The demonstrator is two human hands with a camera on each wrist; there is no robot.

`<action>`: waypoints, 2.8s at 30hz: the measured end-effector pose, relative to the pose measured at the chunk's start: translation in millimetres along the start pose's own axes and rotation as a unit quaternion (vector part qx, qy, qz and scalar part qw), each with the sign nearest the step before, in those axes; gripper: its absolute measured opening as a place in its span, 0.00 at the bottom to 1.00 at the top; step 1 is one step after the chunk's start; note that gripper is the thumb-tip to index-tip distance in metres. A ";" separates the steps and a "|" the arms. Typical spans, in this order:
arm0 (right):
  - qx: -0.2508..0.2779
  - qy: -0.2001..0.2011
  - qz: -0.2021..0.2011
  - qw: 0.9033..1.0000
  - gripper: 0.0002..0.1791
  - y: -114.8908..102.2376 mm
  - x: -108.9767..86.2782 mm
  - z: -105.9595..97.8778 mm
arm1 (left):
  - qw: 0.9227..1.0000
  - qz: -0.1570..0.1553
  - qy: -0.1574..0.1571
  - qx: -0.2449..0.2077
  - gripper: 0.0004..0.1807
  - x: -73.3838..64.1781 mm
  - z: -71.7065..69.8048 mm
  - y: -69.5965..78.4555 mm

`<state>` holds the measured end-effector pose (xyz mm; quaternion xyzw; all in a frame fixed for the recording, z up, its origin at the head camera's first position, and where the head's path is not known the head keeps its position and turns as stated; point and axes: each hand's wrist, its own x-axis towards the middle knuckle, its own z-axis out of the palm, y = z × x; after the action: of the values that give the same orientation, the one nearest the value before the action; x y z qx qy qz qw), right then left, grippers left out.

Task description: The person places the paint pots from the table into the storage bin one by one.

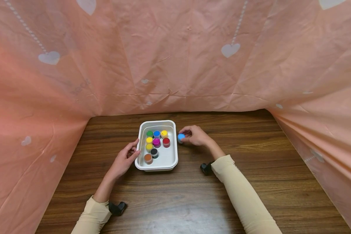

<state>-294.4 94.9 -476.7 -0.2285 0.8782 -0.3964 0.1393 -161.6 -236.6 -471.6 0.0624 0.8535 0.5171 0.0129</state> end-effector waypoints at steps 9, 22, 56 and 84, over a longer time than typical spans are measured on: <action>0.003 0.015 -0.015 1.000 0.16 -4.4 -4.2 -6.1 | 1.000 0.006 -0.001 -0.004 0.28 -5.0 0.1 10.4; 0.017 0.033 -0.022 0.999 0.17 -15.5 -10.7 -19.5 | 1.000 0.002 -0.003 -0.005 0.28 -4.3 -0.2 11.6; 0.054 -0.009 -0.069 0.996 0.17 -61.3 -6.1 11.9 | 1.000 0.003 -0.008 0.003 0.28 -3.5 -1.6 11.7; -0.111 -0.010 -0.186 0.976 0.15 -48.5 10.1 39.6 | 1.000 0.004 -0.009 -0.008 0.28 -1.5 -3.4 11.5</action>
<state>-272.0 36.5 -466.2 -0.4057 0.8575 -0.3131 0.0453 -159.3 -234.5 -459.9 0.0704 0.8491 0.5232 0.0193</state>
